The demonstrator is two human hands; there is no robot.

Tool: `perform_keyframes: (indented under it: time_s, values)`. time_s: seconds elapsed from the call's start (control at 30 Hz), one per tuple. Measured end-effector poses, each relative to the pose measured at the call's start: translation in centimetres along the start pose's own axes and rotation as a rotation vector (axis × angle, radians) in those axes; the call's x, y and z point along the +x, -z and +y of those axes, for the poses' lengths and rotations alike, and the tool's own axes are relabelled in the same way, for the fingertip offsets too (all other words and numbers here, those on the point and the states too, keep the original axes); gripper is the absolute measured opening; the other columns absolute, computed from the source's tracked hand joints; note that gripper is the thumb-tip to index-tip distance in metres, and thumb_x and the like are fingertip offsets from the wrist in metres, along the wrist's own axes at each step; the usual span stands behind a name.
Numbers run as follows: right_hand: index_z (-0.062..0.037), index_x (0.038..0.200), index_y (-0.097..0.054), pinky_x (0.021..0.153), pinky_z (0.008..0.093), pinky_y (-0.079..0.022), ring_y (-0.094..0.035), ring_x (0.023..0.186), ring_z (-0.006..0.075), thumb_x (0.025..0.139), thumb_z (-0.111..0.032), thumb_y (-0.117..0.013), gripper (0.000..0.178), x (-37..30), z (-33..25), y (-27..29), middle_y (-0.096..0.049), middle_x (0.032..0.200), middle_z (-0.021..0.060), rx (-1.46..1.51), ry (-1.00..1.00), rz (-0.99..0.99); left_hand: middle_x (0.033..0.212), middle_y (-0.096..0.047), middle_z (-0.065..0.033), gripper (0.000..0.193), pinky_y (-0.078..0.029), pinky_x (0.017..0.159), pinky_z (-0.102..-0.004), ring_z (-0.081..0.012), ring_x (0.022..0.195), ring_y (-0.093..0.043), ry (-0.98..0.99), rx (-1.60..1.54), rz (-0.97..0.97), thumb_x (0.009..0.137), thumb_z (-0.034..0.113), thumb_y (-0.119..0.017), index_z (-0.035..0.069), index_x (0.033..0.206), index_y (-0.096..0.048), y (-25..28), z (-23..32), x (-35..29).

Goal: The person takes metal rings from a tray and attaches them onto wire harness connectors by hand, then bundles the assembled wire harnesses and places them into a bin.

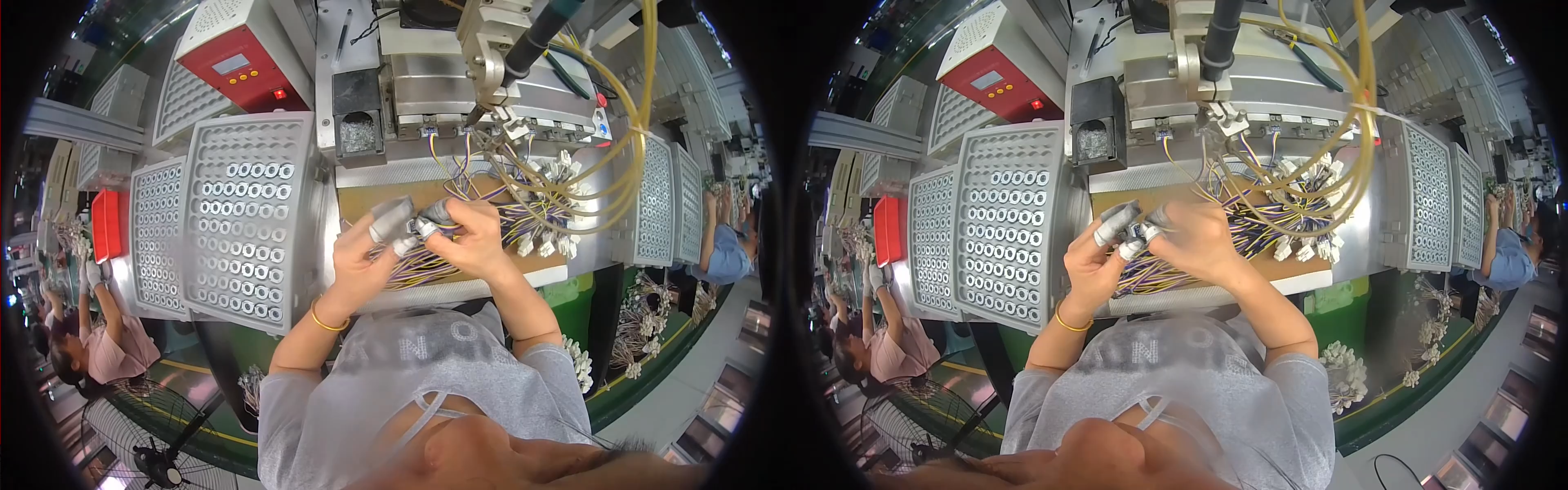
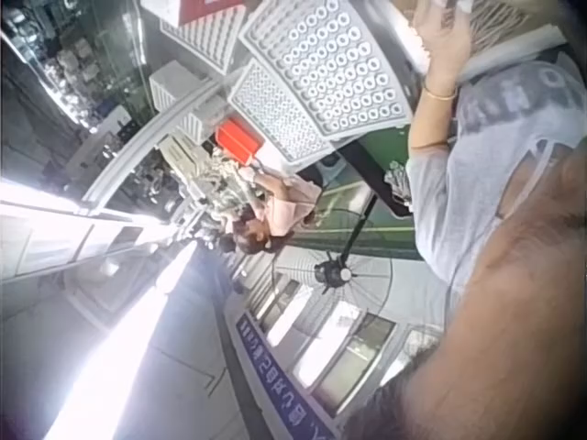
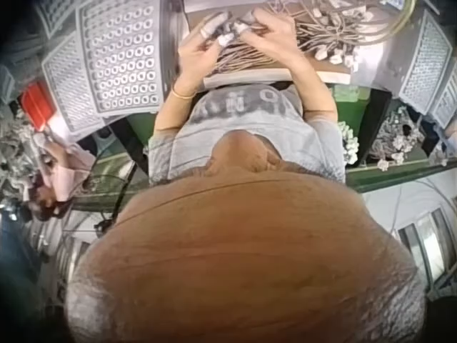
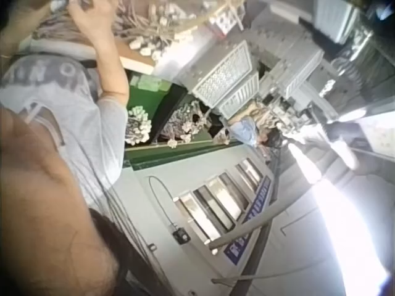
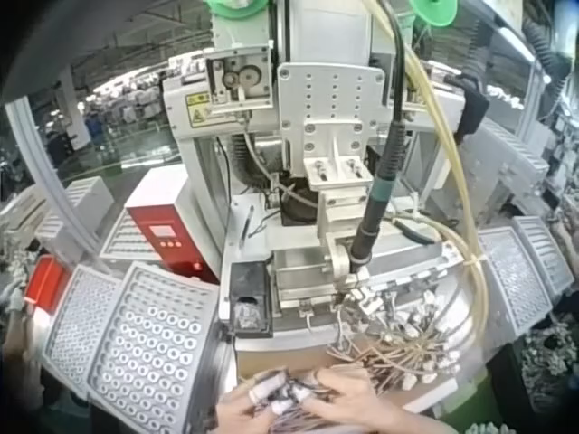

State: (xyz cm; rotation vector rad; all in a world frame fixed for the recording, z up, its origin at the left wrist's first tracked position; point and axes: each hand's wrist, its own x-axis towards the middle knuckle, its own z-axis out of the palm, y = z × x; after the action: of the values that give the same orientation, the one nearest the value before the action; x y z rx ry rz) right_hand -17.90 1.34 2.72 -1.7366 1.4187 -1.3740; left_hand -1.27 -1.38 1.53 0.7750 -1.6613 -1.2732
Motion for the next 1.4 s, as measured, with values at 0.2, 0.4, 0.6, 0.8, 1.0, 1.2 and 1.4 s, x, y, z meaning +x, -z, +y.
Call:
perform_keyframes:
  time_s: [0.2, 0.4, 0.6, 0.8, 1.0, 1.2, 1.4]
  values:
    - [0.0001, 0.065, -0.052, 0.040, 0.0238, -0.032, -0.041, 0.044, 0.0065, 0.063, -0.005, -0.060, 0.009, -0.7, 0.2, -0.1, -0.047, 0.052, 0.0019, -0.021, -0.142, -0.136, 0.095, -0.061, -0.0074, 0.026, -0.047, 0.068, -0.0236, -0.0136, 0.083, -0.058, 0.308, -0.406, 0.034, 0.077, 0.001, -0.059, -0.002, 0.103, -0.058, -0.8, -1.4, 0.1]
    - [0.0013, 0.089, -0.057, 0.054, 0.0198, -0.042, -0.050, 0.065, 0.0053, 0.075, -0.001, -0.055, 0.015, -0.9, 0.8, 1.1, -0.057, 0.071, 0.0004, 0.361, -0.448, -0.172, 0.107, -0.057, -0.0120, 0.026, -0.046, 0.054, -0.0223, -0.0130, 0.070, -0.056, 0.433, -0.659, -0.006, 0.084, 0.009, -0.053, -0.002, 0.107, -0.054, -2.2, -1.3, 1.2]
    - [-0.0009, 0.087, -0.058, 0.053, 0.0171, -0.039, -0.052, 0.062, 0.0066, 0.069, -0.006, -0.058, 0.019, -2.4, 2.6, 4.1, -0.056, 0.076, -0.0002, 0.381, -0.417, 0.333, 0.106, -0.055, -0.0070, 0.035, -0.048, 0.065, -0.0271, -0.0142, 0.082, -0.057, 0.432, -0.826, -0.067, 0.084, 0.009, -0.053, 0.001, 0.118, -0.046, -4.2, -1.2, 1.4]
    - [-0.0049, 0.067, -0.048, 0.037, 0.0204, -0.032, -0.039, 0.041, 0.0049, 0.078, -0.005, -0.056, 0.014, -1.5, 9.4, 9.4, -0.041, 0.053, -0.0043, 0.436, -0.367, 0.881, 0.113, -0.052, -0.0134, 0.031, -0.047, 0.065, -0.0264, -0.0176, 0.081, -0.058, 0.442, -0.555, -0.011, 0.085, 0.006, -0.048, -0.004, 0.115, -0.046, -1.6, -3.4, 0.7]
    - [-0.0061, 0.068, -0.046, 0.033, 0.0223, -0.036, -0.041, 0.035, 0.0093, 0.081, -0.008, -0.051, 0.014, -0.5, 11.6, 9.3, -0.042, 0.050, -0.0008, 0.460, -0.407, 1.072, 0.099, -0.059, -0.0097, 0.023, -0.047, 0.064, -0.0239, -0.0134, 0.077, -0.057, 0.468, -0.407, 0.185, 0.084, 0.006, -0.051, -0.004, 0.105, -0.054, 0.7, -4.4, 0.1]
    - [-0.0037, 0.071, -0.044, 0.034, 0.0236, -0.040, -0.044, 0.038, 0.0124, 0.078, -0.008, -0.050, 0.011, -0.8, 12.4, 10.4, -0.043, 0.053, 0.0025, 0.529, -0.397, 0.993, 0.087, -0.059, -0.0031, 0.025, -0.044, 0.064, -0.0207, -0.0075, 0.075, -0.055, 0.502, -0.258, 0.199, 0.081, 0.002, -0.055, -0.001, 0.106, -0.056, 3.1, -6.0, -0.3]
    - [-0.0047, 0.066, -0.041, 0.041, 0.0253, -0.044, -0.047, 0.040, 0.0138, 0.077, -0.004, -0.044, 0.012, -0.5, 12.5, 10.2, -0.049, 0.055, 0.0056, 0.408, -0.393, 0.999, 0.080, -0.061, -0.0068, 0.030, -0.044, 0.061, -0.0240, -0.0126, 0.069, -0.055, 0.187, 0.215, -0.036, 0.077, 0.002, -0.058, 0.005, 0.107, -0.058, 0.9, -6.9, -0.2]
